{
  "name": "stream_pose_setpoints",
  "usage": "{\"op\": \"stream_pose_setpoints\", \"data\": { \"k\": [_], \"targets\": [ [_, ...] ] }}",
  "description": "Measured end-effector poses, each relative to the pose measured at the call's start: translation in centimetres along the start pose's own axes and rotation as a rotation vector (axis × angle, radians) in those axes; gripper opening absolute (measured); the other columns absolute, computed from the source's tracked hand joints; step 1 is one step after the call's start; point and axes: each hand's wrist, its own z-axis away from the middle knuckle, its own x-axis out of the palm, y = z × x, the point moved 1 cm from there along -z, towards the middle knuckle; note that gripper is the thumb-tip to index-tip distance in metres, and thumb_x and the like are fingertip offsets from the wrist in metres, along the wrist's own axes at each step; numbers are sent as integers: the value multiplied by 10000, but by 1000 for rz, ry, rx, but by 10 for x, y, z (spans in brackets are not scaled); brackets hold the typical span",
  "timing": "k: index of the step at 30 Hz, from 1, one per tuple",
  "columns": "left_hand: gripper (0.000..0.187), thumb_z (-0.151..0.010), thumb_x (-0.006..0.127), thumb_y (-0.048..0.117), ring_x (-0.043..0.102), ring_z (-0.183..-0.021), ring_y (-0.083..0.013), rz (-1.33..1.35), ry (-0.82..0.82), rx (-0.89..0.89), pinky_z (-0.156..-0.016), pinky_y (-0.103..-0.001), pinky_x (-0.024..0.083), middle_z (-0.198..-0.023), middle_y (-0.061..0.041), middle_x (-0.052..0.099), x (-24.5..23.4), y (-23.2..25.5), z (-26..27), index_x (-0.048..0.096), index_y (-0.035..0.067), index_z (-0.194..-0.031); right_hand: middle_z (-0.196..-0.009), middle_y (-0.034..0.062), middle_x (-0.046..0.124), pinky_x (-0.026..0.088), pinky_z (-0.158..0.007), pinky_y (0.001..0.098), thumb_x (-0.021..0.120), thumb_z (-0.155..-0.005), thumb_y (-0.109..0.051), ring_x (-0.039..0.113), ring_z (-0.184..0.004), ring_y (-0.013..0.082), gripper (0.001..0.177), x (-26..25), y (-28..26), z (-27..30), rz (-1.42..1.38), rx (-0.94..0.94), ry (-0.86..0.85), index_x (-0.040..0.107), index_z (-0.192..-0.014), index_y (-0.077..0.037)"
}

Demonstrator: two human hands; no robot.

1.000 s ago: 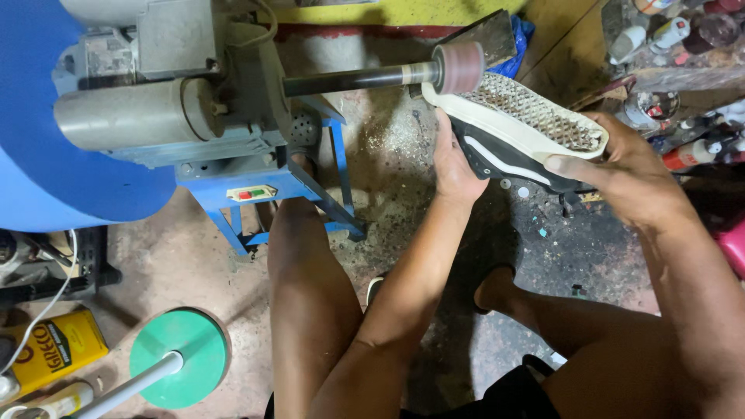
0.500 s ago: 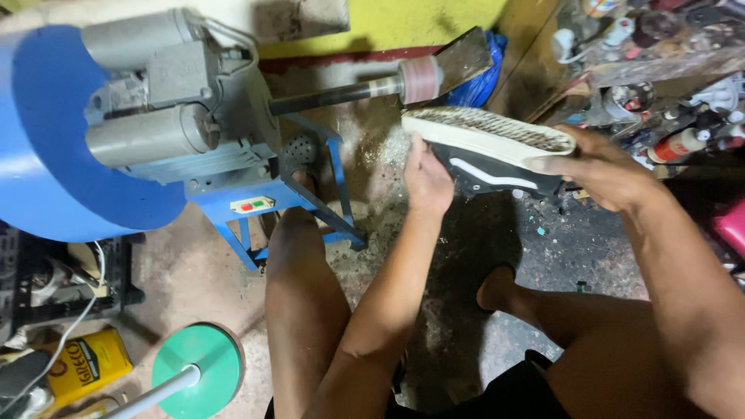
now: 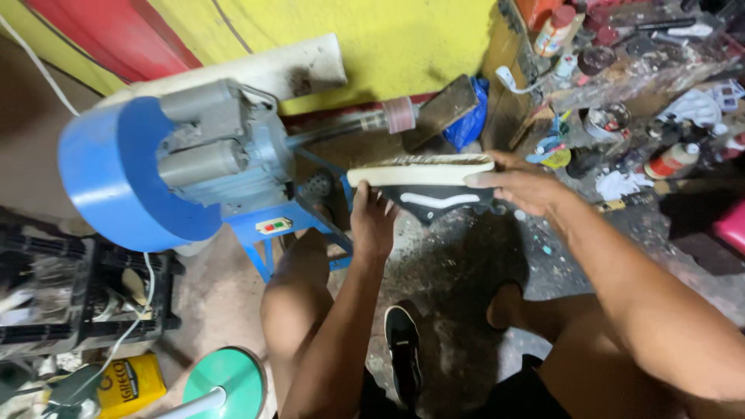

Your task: The person holds a white and black slipper against a rotating grinding wheel, repeatedly pressing the sole and edges to smooth or shape the material. The person rotates the slipper to treat different areas of the sole and side edges.

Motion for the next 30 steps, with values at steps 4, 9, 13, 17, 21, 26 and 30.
{"op": "stream_pose_setpoints", "data": {
  "k": [4, 9, 13, 17, 21, 26, 30],
  "targets": [
    [449, -869, 684, 463, 569, -1175, -190, 7, 93, 24, -994, -454, 424, -1224, 36, 642, -7, 5, 29, 577, 233, -1239, -1286, -62, 658, 414, -875, 292, 826, -733, -311, 547, -1109, 75, 720, 28, 0, -14, 59, -3, -43, 593, -1405, -194],
    [459, -1111, 708, 317, 518, -1370, -293, 165, -111, 176, -1212, -507, 355, -1439, -124, 560, -18, -21, 19, 513, 25, -1406, -1231, -40, 702, 451, -904, 317, 841, -733, -339, 606, -1094, 89, 689, 56, 3, -39, 56, -90, -104, 615, -1360, -164],
    [519, -1001, 697, 298, 522, -1344, -257, 190, -17, 220, -1154, -544, 381, -1422, -74, 577, -23, -32, 2, 511, 93, -1440, -1187, -24, 715, 417, -817, 339, 802, -784, -371, 585, -1048, 122, 613, 74, 5, -56, 134, -55, 23, 652, -1327, -129],
    [543, -882, 694, 334, 556, -1271, -255, 297, 110, -8, -1073, -582, 441, -1357, -21, 621, -19, -43, -15, 542, 162, -1374, -1186, -5, 718, 455, -824, 312, 784, -811, -368, 614, -1064, 116, 569, 92, 11, -71, 51, -53, 152, 650, -1301, -112],
    [480, -950, 711, 347, 537, -1300, -203, 499, 44, 30, -1126, -469, 407, -1374, 4, 634, -10, -55, -33, 577, 159, -1371, -1179, 89, 732, 549, -888, 304, 783, -867, -261, 682, -1022, 165, 495, 106, 6, -86, -104, -239, 146, 640, -1272, -14],
    [466, -939, 749, 387, 558, -1240, -248, 590, 207, -104, -1107, -447, 446, -1275, -55, 648, 3, -64, -55, 622, 110, -1291, -1171, 89, 718, 548, -876, 301, 750, -890, -208, 685, -1005, 161, 505, 111, -13, -88, 51, -249, 207, 576, -1325, -19],
    [499, -869, 762, 393, 596, -1202, -248, 553, 171, -66, -1060, -447, 471, -1250, -51, 669, 0, -67, -50, 640, 109, -1260, -1222, 66, 705, 521, -966, 284, 754, -915, -218, 649, -1102, 132, 507, 119, -15, -86, 105, -348, 152, 588, -1345, -8]
  ]
}}
